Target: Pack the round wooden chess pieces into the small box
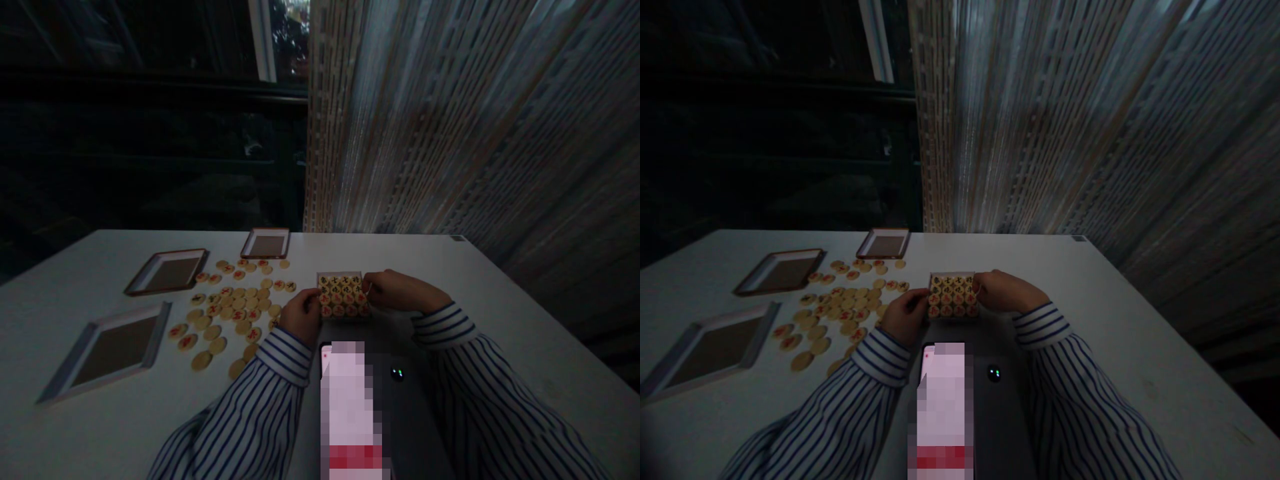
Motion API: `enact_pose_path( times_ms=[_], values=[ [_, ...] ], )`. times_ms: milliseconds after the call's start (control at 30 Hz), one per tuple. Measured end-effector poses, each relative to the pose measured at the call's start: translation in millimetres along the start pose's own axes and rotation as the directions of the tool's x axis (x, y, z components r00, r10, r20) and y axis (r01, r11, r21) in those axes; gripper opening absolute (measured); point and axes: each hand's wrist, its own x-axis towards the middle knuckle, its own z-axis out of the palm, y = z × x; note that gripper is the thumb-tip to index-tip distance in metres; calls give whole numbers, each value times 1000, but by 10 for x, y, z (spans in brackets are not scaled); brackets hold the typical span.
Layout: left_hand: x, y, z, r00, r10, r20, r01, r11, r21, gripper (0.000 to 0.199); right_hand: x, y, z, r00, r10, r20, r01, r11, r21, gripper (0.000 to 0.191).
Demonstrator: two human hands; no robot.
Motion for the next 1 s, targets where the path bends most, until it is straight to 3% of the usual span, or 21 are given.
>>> enact_pose_path(
  times_ms=[400,667,1000],
  values=[
    [-3,18,-3,999,-14,-34,13,999,-30,23,1,25,-12,1000,-4,-5,4,1000,12,21],
    [-29,149,-61,996,8,-92,-7,1000,14,22,-20,-33,-83,998,-4,-67,-2,996,-90,23],
    [-81,264,-88,984,122,-129,-123,992,5,19,-81,-214,-184,992,-11,-123,-9,987,-159,26]
  ],
)
